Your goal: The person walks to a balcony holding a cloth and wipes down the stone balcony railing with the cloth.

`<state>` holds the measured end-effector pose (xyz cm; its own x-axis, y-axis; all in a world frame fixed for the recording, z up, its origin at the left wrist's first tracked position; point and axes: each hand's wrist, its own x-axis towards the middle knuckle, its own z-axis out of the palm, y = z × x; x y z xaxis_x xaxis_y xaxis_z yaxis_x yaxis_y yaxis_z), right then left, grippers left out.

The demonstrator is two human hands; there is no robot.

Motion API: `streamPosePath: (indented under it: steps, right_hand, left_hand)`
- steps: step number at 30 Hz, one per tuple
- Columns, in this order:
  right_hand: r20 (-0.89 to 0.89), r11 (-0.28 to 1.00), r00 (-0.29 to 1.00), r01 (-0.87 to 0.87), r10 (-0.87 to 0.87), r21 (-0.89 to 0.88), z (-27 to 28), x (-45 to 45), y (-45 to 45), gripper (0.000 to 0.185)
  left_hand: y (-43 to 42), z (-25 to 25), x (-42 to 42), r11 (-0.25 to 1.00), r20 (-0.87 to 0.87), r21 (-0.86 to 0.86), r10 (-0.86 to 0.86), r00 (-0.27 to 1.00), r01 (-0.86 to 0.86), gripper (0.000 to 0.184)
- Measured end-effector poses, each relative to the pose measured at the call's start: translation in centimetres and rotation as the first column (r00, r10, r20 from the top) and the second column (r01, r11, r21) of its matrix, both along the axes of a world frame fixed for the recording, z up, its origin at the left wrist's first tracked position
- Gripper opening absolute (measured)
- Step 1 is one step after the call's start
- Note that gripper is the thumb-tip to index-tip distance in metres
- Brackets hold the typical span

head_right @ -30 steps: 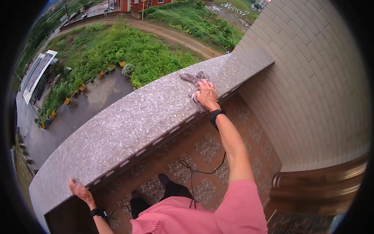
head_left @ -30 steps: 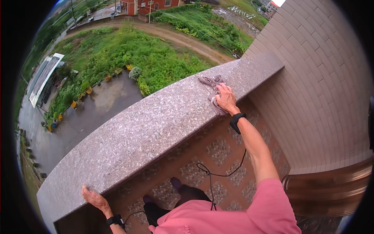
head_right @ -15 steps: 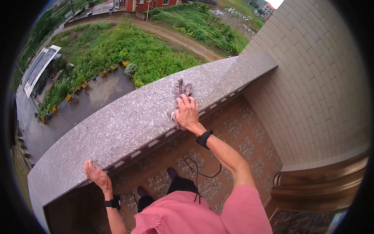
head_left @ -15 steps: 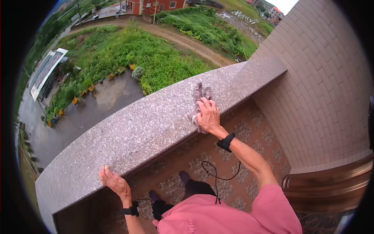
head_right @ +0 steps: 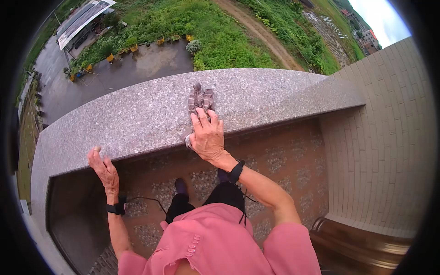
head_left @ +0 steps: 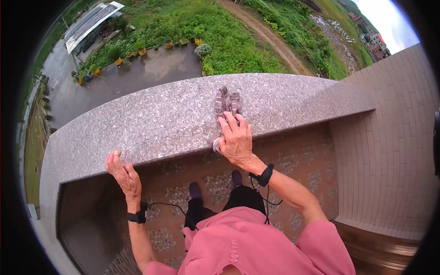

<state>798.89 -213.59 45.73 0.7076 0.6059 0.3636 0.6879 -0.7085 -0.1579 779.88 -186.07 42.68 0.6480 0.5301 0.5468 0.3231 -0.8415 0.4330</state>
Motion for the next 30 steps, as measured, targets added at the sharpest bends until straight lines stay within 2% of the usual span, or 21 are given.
streamPosePath:
  steps: [3,5,8,9,11,12,14,15,17,21,25,30]
  right_hand:
    - [0.000,0.997,0.997,-0.074,0.074,0.005,0.0,-2.9,4.9,0.051]
    - [-0.071,0.977,0.975,-0.211,0.212,0.018,-0.3,-4.9,8.4,0.054]
    - [-0.080,0.921,0.918,-0.387,0.389,0.046,-0.6,-7.1,13.7,0.058]
    - [-0.078,0.897,0.894,-0.438,0.442,0.063,-0.8,-7.4,15.4,0.059]
    - [-0.067,0.854,0.851,-0.517,0.521,0.063,-1.2,-7.4,18.3,0.059]
    - [-0.058,0.865,0.863,-0.499,0.502,0.048,-1.1,-7.1,19.6,0.059]
    - [-0.083,0.784,0.780,-0.618,0.620,0.059,-0.8,-5.8,21.5,0.056]
    - [-0.065,0.801,0.799,-0.597,0.598,0.036,-1.0,-4.9,22.1,0.056]
    - [-0.092,0.722,0.716,-0.679,0.691,0.137,-1.5,-3.6,22.5,0.051]
    - [-0.025,0.719,0.721,-0.686,0.693,0.112,-2.1,-0.4,21.8,0.045]
    - [0.052,0.807,0.815,-0.579,0.577,0.120,-2.7,5.3,18.0,0.039]
    - [0.004,0.917,0.923,-0.382,0.384,0.115,-1.1,12.9,10.4,0.039]
  left_hand:
    - [5.5,-0.9,-0.9,0.997,-0.016,0.060,0.047,0.999,-0.046,0.037]
    - [8.2,-1.7,-1.0,0.995,-0.013,0.081,0.057,0.998,-0.056,0.037]
    - [11.2,-4.3,-0.2,0.984,-0.108,0.100,0.159,0.981,-0.148,0.037]
    - [11.3,-4.4,0.0,0.986,-0.096,0.094,0.146,0.985,-0.137,0.037]
    - [10.9,-4.6,0.2,0.965,-0.147,0.134,0.243,0.959,-0.224,0.037]
    - [11.2,-5.1,0.1,0.964,-0.133,0.149,0.240,0.962,-0.220,0.037]
    - [11.3,-4.9,0.0,0.967,-0.156,0.149,0.229,0.961,-0.206,0.037]
    - [11.3,-4.9,-0.1,0.970,-0.181,0.142,0.224,0.958,-0.200,0.037]
    - [12.0,-6.1,-0.4,0.969,-0.206,0.119,0.235,0.950,-0.215,0.039]
    - [12.3,-5.9,-0.8,0.976,-0.237,0.126,0.204,0.950,-0.178,0.038]
    - [13.2,-7.0,-1.0,0.976,-0.231,0.131,0.199,0.952,-0.172,0.039]
    - [14.3,-7.8,-1.6,0.975,-0.245,0.143,0.204,0.948,-0.173,0.040]
